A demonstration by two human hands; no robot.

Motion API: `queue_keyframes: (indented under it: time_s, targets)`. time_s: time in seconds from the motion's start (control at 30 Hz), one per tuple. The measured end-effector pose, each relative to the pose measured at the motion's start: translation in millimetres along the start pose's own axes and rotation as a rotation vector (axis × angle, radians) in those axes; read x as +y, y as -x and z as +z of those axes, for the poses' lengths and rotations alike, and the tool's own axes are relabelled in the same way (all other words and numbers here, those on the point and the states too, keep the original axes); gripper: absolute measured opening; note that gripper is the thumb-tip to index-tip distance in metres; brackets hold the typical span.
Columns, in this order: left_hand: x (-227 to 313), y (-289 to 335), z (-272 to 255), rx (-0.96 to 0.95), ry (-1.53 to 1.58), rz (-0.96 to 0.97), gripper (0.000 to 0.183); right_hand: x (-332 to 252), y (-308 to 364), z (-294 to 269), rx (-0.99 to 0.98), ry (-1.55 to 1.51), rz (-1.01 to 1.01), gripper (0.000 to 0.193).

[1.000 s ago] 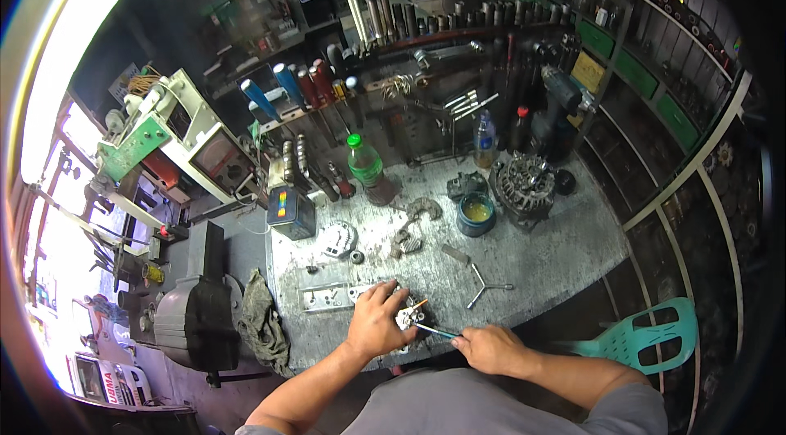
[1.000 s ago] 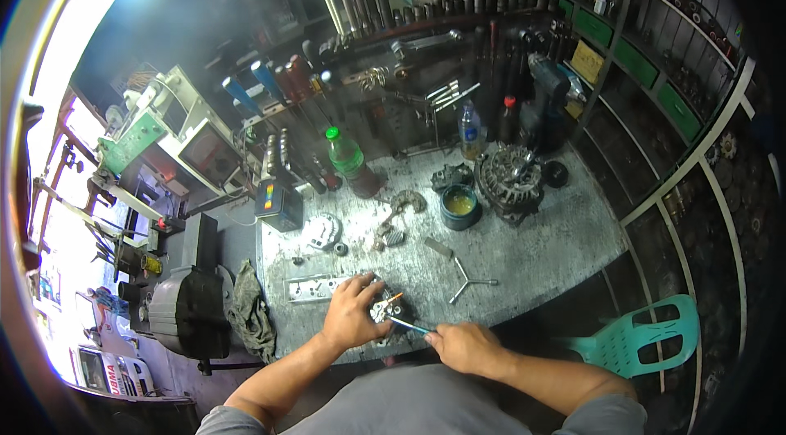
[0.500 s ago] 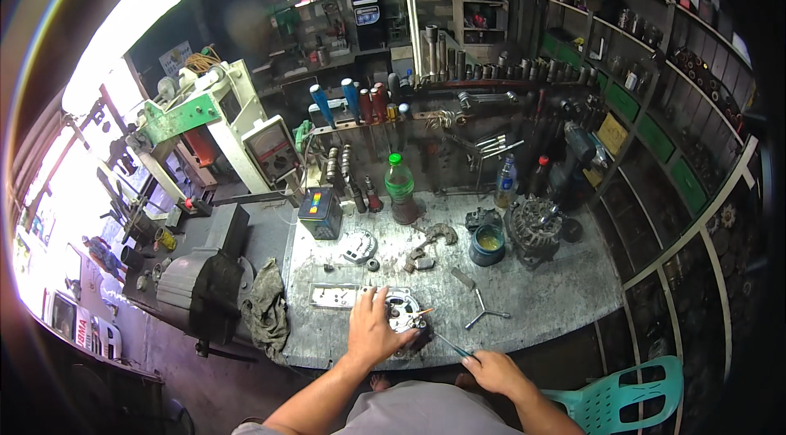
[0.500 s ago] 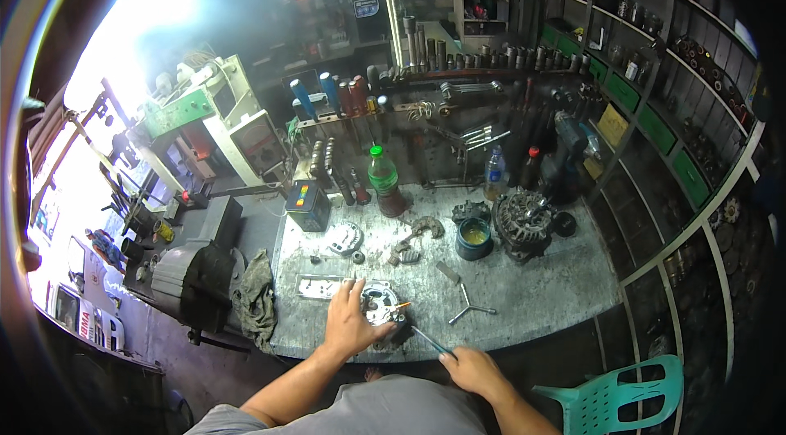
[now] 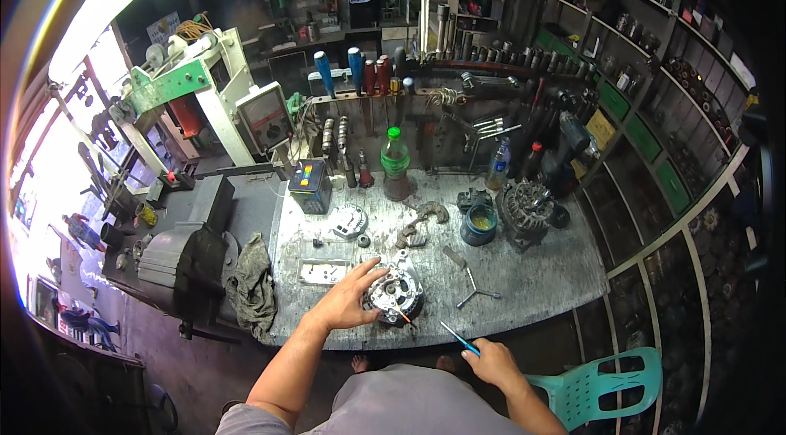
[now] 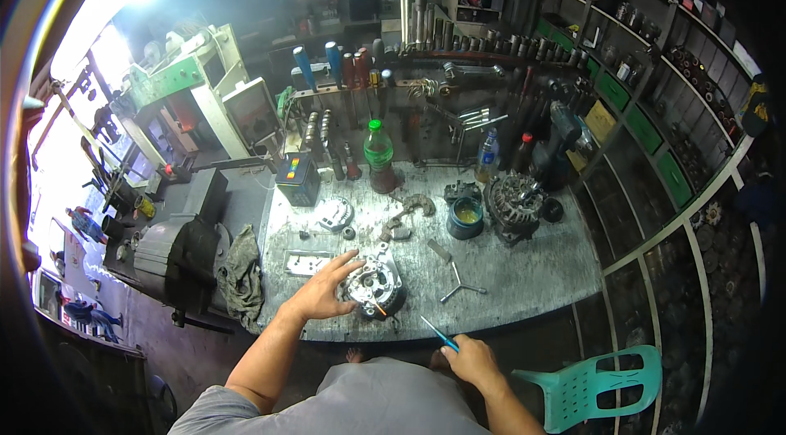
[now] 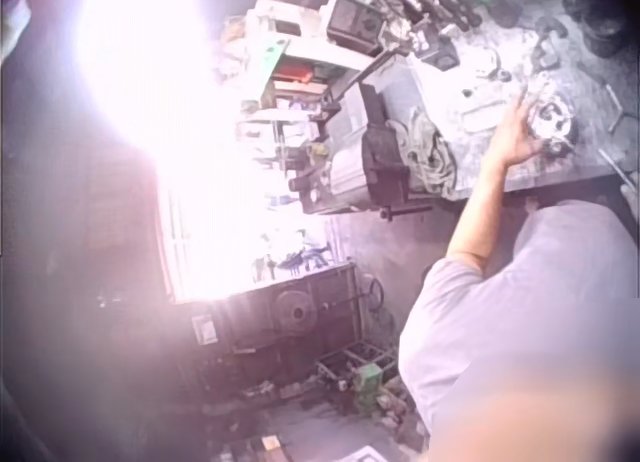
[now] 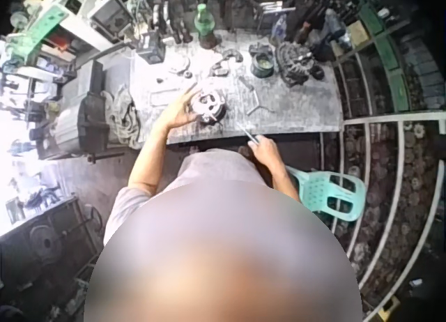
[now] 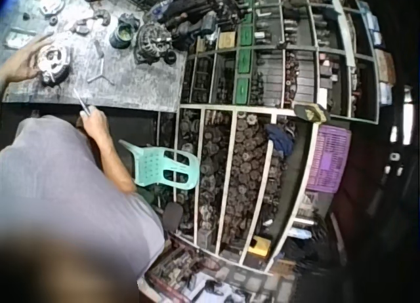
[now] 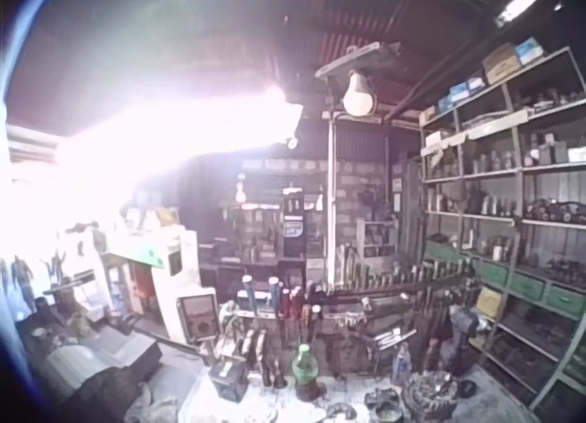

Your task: The person disassembles an alternator on a workbench, removes the front cover and internal components, then reassembles the unit using a ratchet and socket. The person wipes the workbench with a rag and places the alternator cover back on the bench.

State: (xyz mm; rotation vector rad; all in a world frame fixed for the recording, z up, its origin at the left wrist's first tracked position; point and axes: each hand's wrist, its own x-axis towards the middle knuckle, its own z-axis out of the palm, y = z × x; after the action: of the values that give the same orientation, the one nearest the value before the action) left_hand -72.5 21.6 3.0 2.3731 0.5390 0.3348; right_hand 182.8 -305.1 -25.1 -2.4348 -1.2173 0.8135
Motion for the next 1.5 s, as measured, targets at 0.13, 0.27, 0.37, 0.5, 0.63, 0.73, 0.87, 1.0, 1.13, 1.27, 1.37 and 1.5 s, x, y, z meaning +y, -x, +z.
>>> queue_keyframes:
  time_s: [0.13,0.27,0.37,0.5,0.63,0.73,0.87,1.0,1.13,1.27,1.37,1.5]
  targets:
    - [3.3,14.3,24.7,0.144,0.126,-0.102,0.099,-11.7,-0.2,1.2,0.039,0.004,0.051,0.036]
    - [0.4,19.0,46.7,0.215,0.183,-0.181,0.097,-28.1,-1.5,9.3,0.089,0.003,0.076,0.037]
    - [-5.0,18.2,48.1,0.206,0.17,-0.176,0.093,-41.8,-5.0,17.8,0.131,-0.005,0.091,0.038]
    - [-17.2,13.5,36.2,0.111,0.233,-0.125,0.093,-56.3,-12.4,29.7,0.166,-0.012,0.114,0.031]
    - [-40.6,-1.3,15.2,-0.056,0.23,0.017,0.093,-63.2,-15.2,43.7,0.205,-0.075,0.124,0.034]
    - [-50.2,-12.4,4.7,-0.156,0.249,0.061,0.094,-60.3,-16.8,48.9,0.218,-0.096,0.121,0.036]
    - [-42.9,-10.0,4.4,-0.137,0.296,0.032,0.096,-41.5,-28.9,39.3,0.206,-0.092,0.085,0.037]
    - [-27.1,-0.3,9.5,-0.087,0.28,-0.082,0.095,-18.2,-57.7,21.9,0.305,-0.085,0.025,0.036]
    - [-15.4,3.9,14.1,-0.035,0.272,-0.124,0.094,-1.5,-103.9,12.2,0.32,-0.036,-0.088,0.041]
    - [-3.1,9.4,18.2,0.024,0.269,-0.192,0.092,5.6,-147.5,10.0,0.326,0.05,-0.258,0.042]
    - [5.2,15.6,24.0,0.085,0.247,-0.246,0.089,4.5,-170.1,9.8,0.279,0.089,-0.328,0.043]
    - [14.2,27.9,41.3,0.226,0.215,-0.325,0.077,-2.4,-186.5,10.5,0.249,0.161,-0.381,0.044]
